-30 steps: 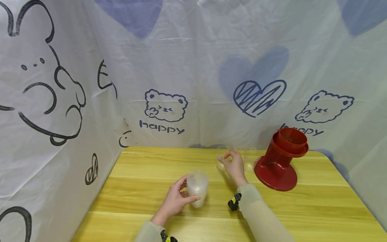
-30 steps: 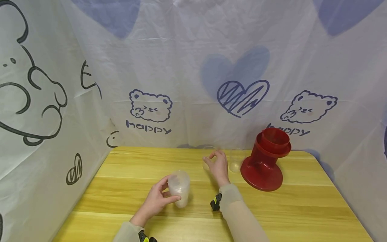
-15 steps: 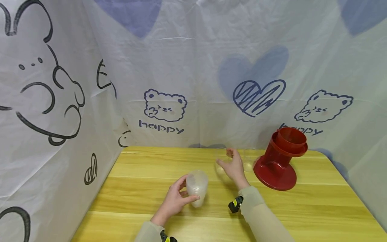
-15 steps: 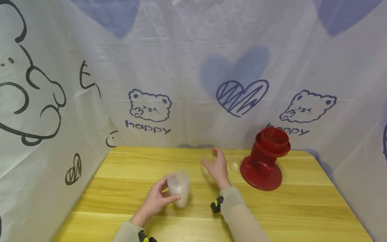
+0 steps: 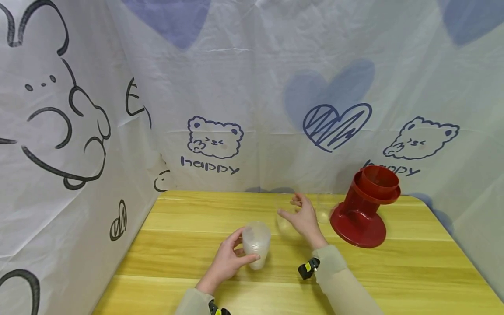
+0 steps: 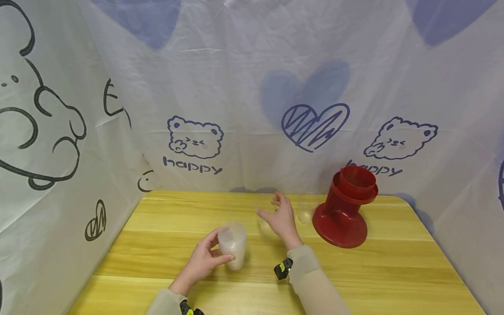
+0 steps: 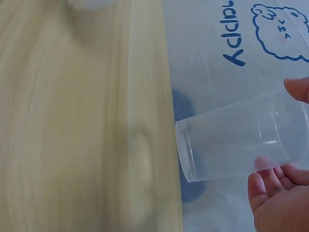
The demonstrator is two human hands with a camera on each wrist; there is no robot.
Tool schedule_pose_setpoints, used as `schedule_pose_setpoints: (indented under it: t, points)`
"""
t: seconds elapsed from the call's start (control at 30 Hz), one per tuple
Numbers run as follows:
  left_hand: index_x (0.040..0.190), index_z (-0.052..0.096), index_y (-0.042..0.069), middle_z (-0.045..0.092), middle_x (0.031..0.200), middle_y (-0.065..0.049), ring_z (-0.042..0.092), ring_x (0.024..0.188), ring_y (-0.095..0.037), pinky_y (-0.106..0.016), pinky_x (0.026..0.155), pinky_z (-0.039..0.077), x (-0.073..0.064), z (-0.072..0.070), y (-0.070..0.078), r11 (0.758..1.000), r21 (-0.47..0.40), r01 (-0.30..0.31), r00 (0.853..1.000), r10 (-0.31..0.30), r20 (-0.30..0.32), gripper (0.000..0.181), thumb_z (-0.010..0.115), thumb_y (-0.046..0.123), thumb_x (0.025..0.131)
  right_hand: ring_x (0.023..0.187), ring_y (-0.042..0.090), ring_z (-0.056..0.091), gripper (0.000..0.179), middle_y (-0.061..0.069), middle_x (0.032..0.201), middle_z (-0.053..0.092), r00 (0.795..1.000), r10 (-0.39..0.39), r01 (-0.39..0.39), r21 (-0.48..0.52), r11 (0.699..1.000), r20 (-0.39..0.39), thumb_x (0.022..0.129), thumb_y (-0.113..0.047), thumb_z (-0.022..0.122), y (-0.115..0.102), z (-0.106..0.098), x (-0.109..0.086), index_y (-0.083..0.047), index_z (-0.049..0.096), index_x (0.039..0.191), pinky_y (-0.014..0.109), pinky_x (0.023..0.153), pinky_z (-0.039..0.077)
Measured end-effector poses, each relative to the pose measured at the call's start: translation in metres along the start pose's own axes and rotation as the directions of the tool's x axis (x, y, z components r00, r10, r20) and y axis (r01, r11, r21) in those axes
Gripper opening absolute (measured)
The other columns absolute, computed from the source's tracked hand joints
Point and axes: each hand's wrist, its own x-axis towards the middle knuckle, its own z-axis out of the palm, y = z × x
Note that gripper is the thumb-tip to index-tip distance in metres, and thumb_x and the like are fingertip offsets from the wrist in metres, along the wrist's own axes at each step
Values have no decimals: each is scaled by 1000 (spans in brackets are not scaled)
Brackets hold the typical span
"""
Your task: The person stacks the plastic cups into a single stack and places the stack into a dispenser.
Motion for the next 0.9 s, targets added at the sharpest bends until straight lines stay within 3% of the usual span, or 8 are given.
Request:
schedule_pose_setpoints:
  t: [0.23, 0.7, 0.9]
  points:
    - [142, 47, 10, 55, 129, -12, 56, 114, -29, -40, 93, 52, 1, -1, -3, 999, 20, -31, 999, 30, 16, 74, 85, 19, 79, 125, 37, 46, 78, 21, 137, 48, 1000, -13, 13, 2, 1000, -1, 81, -21, 82, -8, -4, -3, 3, 40, 143, 48, 105, 40]
    - [142, 48, 12, 55, 129, -12, 55, 115, -29, -39, 93, 52, 1, -1, -4, 999, 23, -24, 1000, 23, 18, 73, 84, 20, 79, 123, 30, 49, 74, 17, 135, 55, 988, -139, 139, 3, 990, 68, 83, -29, 81, -43, -16, -14, -2, 45, 142, 48, 104, 41]
    - [142, 48, 12, 54, 130, -12, 55, 115, -29, -38, 93, 52, 0, -1, -4, 1000, 17, -18, 1000, 18, 16, 73, 84, 19, 79, 117, 27, 52, 70, 16, 127, 58, 980, -188, 184, 59, 981, 72, 84, -29, 80, -59, -19, -22, -3, 48, 141, 47, 102, 42]
